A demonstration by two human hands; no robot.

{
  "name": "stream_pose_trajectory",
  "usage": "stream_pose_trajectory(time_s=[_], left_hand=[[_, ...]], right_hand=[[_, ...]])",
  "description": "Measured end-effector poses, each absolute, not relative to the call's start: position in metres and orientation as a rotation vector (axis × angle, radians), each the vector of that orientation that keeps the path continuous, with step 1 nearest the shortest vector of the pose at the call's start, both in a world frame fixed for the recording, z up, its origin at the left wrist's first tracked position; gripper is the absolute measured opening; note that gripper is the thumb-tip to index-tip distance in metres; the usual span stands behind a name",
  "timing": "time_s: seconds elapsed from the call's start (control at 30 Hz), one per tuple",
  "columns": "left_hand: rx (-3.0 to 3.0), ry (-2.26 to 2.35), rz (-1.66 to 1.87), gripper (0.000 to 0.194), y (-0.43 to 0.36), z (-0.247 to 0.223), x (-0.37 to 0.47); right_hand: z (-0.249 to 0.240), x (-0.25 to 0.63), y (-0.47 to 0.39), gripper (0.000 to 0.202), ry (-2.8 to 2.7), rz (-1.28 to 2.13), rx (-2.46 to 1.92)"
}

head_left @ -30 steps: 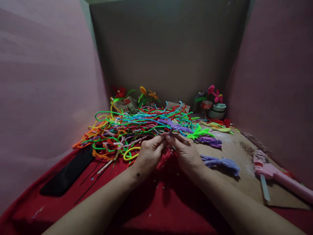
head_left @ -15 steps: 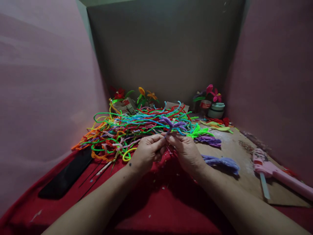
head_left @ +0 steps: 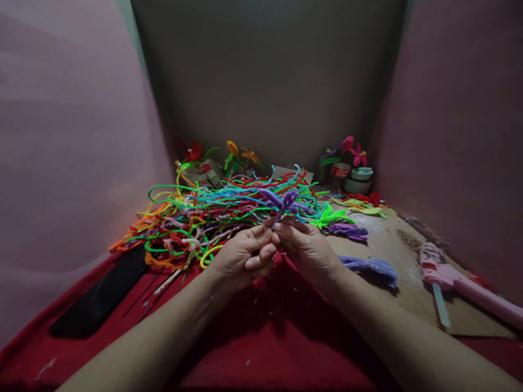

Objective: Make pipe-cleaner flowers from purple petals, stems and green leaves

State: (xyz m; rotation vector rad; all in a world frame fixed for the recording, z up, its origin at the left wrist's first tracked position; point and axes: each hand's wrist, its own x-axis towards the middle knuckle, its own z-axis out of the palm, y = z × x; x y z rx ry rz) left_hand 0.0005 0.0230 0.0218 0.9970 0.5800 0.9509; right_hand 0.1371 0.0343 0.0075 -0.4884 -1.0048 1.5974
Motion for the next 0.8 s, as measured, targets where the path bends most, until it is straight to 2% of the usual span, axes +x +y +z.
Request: stream_pose_trajectory(time_s=[0.23,0.4,0.53,0.8], left_hand=[[1.125,0.694,0.916,0.013,0.021,0.024,0.002],[1.757,1.179,1.077,0.02,0.015,0.023,0.009],[2.308,1.478,1.201,0.01,0.016,0.014,0.009],[2.822,1.64,1.041,0.022,0.021,0.005,0.005]], right_hand=[[0.009,0.134,0.03,0.014,-0.872,1.563,-0.555],[0.007,0.131,0.029,0.013,-0.774,1.554,-0.54],[0.003,0.13,0.03,0.011,-0.733,1.527,-0.545],[0.0,0.129,0.026,0.01,-0.789,1.437,-0.592]])
